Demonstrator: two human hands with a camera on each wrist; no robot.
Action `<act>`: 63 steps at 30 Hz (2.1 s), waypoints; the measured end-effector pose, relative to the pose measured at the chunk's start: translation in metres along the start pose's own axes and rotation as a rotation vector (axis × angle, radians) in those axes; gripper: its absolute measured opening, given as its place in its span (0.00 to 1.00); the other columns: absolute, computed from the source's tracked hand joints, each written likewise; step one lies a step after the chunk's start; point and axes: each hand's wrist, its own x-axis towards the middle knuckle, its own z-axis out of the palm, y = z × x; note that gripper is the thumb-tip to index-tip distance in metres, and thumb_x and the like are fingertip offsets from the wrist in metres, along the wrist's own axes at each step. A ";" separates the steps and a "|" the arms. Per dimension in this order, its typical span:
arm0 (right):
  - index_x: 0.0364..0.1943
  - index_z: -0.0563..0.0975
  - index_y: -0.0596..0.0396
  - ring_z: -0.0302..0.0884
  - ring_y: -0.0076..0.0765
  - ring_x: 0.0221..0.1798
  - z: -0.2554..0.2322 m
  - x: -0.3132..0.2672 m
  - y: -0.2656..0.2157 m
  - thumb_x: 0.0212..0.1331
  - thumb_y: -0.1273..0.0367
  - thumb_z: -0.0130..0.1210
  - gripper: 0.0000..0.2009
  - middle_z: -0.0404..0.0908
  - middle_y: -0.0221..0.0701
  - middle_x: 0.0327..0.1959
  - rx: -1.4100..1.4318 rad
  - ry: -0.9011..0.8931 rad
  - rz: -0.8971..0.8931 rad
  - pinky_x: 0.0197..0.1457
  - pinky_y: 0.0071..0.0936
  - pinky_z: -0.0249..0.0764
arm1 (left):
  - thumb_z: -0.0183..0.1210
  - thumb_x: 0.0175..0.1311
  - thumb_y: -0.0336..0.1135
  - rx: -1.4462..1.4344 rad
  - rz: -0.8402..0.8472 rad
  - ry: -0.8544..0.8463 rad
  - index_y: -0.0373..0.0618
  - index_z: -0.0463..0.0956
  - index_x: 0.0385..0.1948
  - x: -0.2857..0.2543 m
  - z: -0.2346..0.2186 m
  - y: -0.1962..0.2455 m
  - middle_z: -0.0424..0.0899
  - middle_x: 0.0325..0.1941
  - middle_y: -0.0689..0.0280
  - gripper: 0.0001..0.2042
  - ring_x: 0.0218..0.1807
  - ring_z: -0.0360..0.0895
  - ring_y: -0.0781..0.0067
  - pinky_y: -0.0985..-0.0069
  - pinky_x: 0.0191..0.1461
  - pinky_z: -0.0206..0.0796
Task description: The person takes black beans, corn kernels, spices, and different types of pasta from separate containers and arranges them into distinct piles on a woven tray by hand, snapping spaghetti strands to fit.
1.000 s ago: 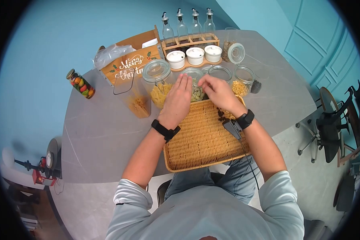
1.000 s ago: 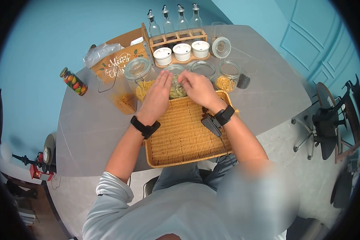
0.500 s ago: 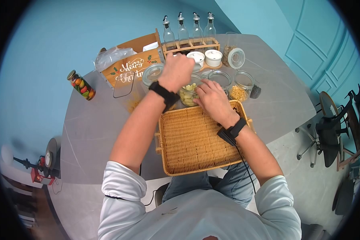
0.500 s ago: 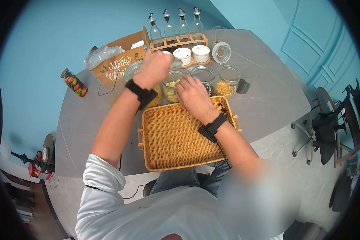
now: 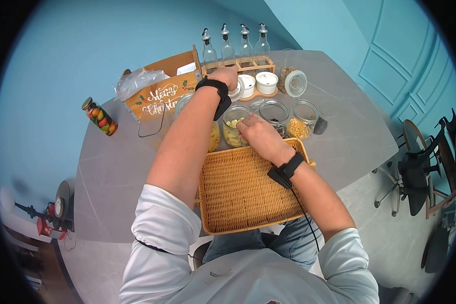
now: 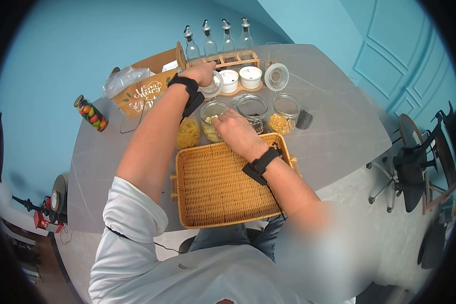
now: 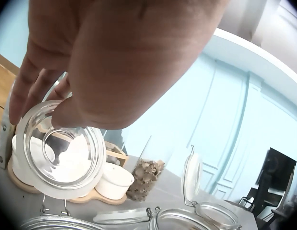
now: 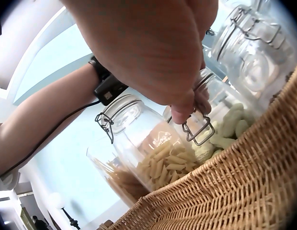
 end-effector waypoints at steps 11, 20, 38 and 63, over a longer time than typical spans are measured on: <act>0.45 0.80 0.57 0.85 0.46 0.50 0.006 -0.002 -0.001 0.61 0.75 0.55 0.10 0.86 0.39 0.38 -0.060 -0.004 -0.005 0.70 0.42 0.73 | 0.51 0.62 0.28 -0.005 -0.091 -0.254 0.33 0.82 0.56 0.022 0.021 0.011 0.83 0.63 0.45 0.22 0.64 0.82 0.47 0.55 0.66 0.74; 0.45 0.80 0.58 0.85 0.46 0.50 0.006 -0.003 -0.001 0.61 0.75 0.54 0.10 0.86 0.39 0.38 -0.030 -0.002 -0.014 0.70 0.42 0.73 | 0.54 0.63 0.34 0.022 -0.120 -0.266 0.36 0.83 0.56 0.040 0.075 -0.007 0.83 0.62 0.47 0.21 0.64 0.81 0.50 0.55 0.66 0.73; 0.35 0.81 0.62 0.84 0.58 0.47 -0.018 0.008 0.005 0.61 0.70 0.64 0.07 0.85 0.49 0.38 0.216 -0.131 0.048 0.51 0.47 0.80 | 0.58 0.56 0.23 0.043 0.317 0.126 0.31 0.86 0.34 -0.120 -0.005 0.029 0.88 0.38 0.42 0.09 0.44 0.88 0.43 0.55 0.47 0.81; 0.49 0.87 0.51 0.87 0.54 0.51 0.028 0.103 0.035 0.62 0.62 0.61 0.14 0.89 0.45 0.47 -0.028 -0.864 0.169 0.53 0.46 0.80 | 0.48 0.60 0.14 -0.077 0.416 0.519 0.17 0.61 0.68 -0.204 0.120 0.004 0.65 0.70 0.33 0.30 0.77 0.62 0.37 0.59 0.78 0.62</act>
